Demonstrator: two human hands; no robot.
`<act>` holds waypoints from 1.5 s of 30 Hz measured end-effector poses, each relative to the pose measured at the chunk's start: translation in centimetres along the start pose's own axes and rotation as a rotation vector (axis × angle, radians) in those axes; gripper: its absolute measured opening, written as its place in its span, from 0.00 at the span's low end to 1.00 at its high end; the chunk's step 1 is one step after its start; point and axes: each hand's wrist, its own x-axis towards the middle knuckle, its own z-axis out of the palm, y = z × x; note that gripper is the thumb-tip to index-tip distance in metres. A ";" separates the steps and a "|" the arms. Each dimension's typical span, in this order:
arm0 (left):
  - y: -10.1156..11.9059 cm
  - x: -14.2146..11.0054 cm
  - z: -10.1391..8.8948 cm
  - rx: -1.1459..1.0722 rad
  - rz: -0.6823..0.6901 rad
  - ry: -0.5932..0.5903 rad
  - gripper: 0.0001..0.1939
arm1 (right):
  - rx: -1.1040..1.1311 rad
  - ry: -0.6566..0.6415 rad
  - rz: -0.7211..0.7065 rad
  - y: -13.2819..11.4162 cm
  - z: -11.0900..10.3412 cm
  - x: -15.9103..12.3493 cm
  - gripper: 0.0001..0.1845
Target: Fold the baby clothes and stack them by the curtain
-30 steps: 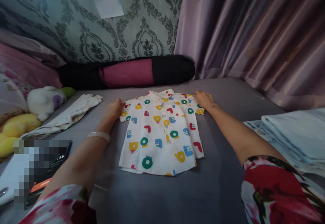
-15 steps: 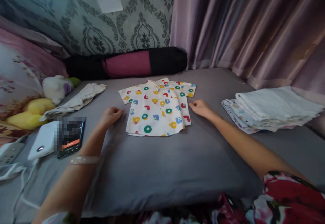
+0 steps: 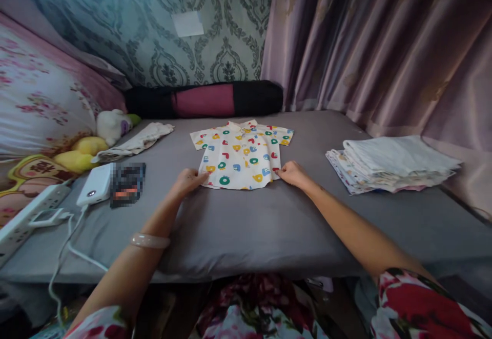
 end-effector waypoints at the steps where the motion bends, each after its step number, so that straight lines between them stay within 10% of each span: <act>1: -0.1 -0.1 0.1 -0.001 -0.003 0.005 0.24 | 0.023 -0.018 0.010 0.0 0.0 0.2 0.20; 12: -1.9 0.1 -1.6 -0.043 -0.050 -0.039 0.22 | 0.194 -0.187 0.140 3.1 -4.1 1.0 0.15; 22: -1.7 2.0 -2.3 -0.077 -0.100 -0.092 0.21 | -0.048 -0.161 0.012 3.0 -3.7 2.0 0.14; 31: 2.5 8.1 -1.1 -0.347 -0.208 0.089 0.23 | -0.171 0.192 -0.412 -2.0 0.1 6.9 0.19; 45: 3.0 12.5 1.8 -0.347 -0.062 0.289 0.24 | -0.246 0.141 -0.250 -4.0 3.2 9.8 0.35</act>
